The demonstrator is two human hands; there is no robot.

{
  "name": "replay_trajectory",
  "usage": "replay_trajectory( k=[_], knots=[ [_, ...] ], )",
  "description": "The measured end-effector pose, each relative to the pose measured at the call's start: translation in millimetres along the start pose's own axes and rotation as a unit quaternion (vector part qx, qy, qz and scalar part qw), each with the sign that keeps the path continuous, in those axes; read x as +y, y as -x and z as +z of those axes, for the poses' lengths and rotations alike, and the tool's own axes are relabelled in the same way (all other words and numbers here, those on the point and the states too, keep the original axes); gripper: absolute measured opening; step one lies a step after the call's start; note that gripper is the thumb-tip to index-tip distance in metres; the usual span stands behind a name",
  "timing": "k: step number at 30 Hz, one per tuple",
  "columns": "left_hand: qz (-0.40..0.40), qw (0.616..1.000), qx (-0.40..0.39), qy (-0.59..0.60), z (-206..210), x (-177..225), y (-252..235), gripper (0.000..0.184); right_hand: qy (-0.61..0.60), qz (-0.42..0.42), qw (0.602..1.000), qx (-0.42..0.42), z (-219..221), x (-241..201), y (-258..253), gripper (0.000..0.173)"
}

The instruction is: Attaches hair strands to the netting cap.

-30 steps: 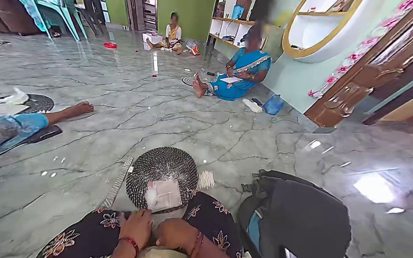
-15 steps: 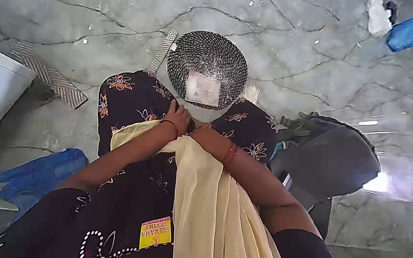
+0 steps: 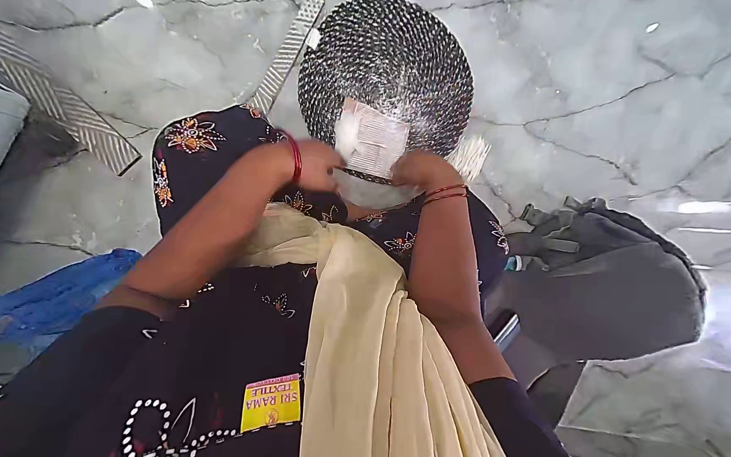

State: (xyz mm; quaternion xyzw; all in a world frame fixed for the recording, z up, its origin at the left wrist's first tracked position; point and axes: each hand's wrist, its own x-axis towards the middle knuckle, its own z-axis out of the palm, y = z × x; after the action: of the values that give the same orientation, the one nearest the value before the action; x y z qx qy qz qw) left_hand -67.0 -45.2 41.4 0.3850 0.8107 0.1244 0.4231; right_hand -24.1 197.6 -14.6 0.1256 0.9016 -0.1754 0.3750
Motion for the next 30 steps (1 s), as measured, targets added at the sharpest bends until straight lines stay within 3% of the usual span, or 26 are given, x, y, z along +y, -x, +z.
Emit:
replay_trajectory(
  k=[2,4,6,8,10,13,15,20,25,28,30],
  knots=[
    [-0.043,0.996,0.068,0.044,-25,-8,-22,0.069,-0.041,0.031,0.994,0.099,-18,3,-10,0.045],
    [-0.084,0.985,0.130,0.077,-27,-19,-58,0.091,-0.062,0.049,0.983,0.167,-29,0,-21,0.040],
    [-0.109,0.977,0.160,0.084,-9,-28,-94,0.103,-0.057,0.020,0.985,0.158,-24,-4,-36,0.037],
    [-0.146,0.980,0.123,0.056,7,-31,-120,0.107,-0.025,-0.004,0.991,0.129,-14,-9,-52,0.035],
    [-0.160,0.982,0.093,0.024,12,-31,-134,0.095,0.012,-0.006,0.993,0.118,-2,-17,-66,0.032],
    [-0.111,0.991,0.068,-0.017,10,-33,-142,0.048,0.073,0.008,0.990,0.120,8,-28,-74,0.025],
    [-0.096,0.994,0.049,-0.020,7,-32,-141,0.036,0.090,0.007,0.989,0.120,9,-35,-72,0.023],
    [-0.135,0.985,0.103,0.042,-18,-33,-124,0.037,0.117,0.023,0.989,0.086,7,-44,-71,0.022],
    [-0.288,0.937,0.174,0.090,-40,-63,-86,0.043,0.145,-0.001,0.984,0.100,15,-44,-68,0.021],
    [-0.358,0.898,0.209,0.146,-37,-82,-83,0.061,0.128,0.008,0.988,0.087,14,-40,-67,0.029],
    [-0.354,0.880,0.265,0.175,-37,-87,-86,0.077,0.082,0.038,0.993,0.075,2,-40,-61,0.033]
  ],
)
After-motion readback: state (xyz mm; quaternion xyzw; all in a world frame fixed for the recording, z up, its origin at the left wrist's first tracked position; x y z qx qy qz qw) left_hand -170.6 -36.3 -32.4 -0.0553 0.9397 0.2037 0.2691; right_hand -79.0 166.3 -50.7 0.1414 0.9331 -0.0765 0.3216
